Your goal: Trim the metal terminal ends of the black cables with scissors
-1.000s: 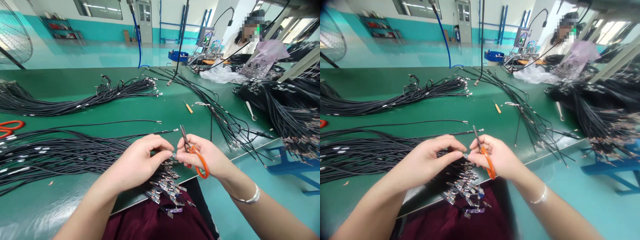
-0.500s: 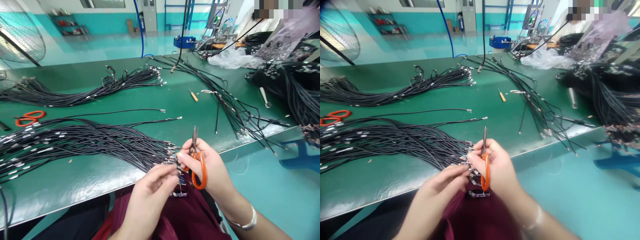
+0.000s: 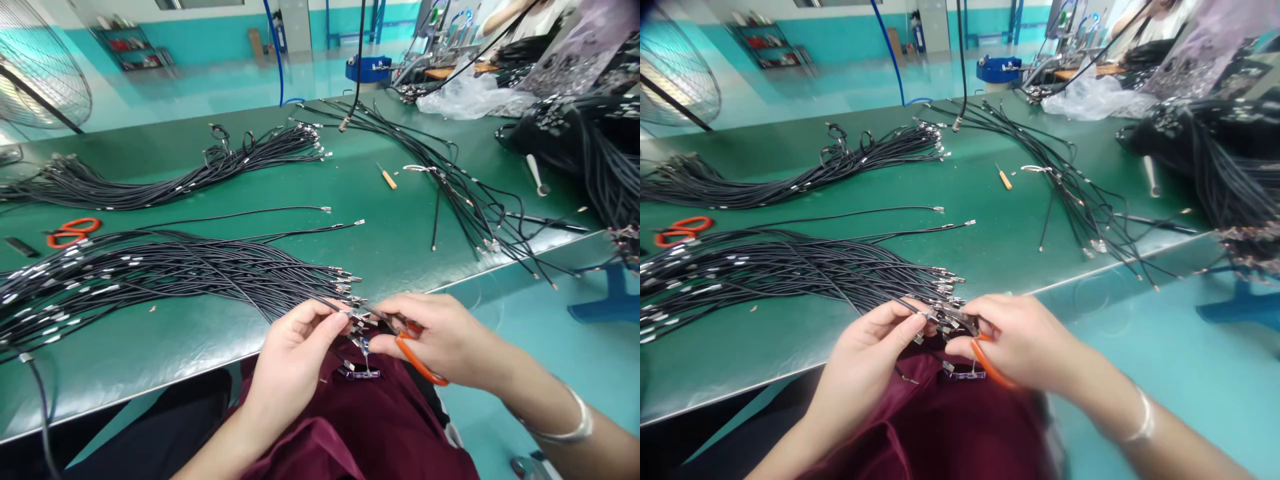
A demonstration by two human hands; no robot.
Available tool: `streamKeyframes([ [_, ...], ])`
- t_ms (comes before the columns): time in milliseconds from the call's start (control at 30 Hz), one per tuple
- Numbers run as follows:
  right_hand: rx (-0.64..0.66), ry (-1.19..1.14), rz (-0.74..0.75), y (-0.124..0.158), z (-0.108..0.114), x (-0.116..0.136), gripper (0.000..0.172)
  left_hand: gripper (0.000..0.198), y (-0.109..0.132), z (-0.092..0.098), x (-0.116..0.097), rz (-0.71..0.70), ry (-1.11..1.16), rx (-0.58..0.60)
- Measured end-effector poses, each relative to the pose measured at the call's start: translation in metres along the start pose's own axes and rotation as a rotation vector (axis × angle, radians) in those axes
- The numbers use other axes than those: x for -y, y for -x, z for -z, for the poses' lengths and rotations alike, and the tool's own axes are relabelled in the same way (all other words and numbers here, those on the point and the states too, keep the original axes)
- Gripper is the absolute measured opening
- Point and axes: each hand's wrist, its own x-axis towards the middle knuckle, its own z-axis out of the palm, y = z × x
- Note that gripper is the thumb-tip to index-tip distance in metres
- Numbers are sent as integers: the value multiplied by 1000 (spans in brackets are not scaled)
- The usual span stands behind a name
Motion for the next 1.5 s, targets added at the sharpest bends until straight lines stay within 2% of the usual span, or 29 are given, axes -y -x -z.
streamKeyframes([
  [167, 17, 203, 196, -1, 4, -5, 32, 8, 0, 2, -4, -18, -15, 11],
  [333, 28, 292, 259, -4, 3, 0, 34, 8, 3, 6, -3, -45, -69, 31],
  [967, 80, 414, 255, -5, 8, 2, 32, 12, 0, 12, 2, -102, -161, 29],
  [1500, 101, 287, 248, -5, 8, 0, 24, 10, -6, 19, 7, -224, -251, 98],
])
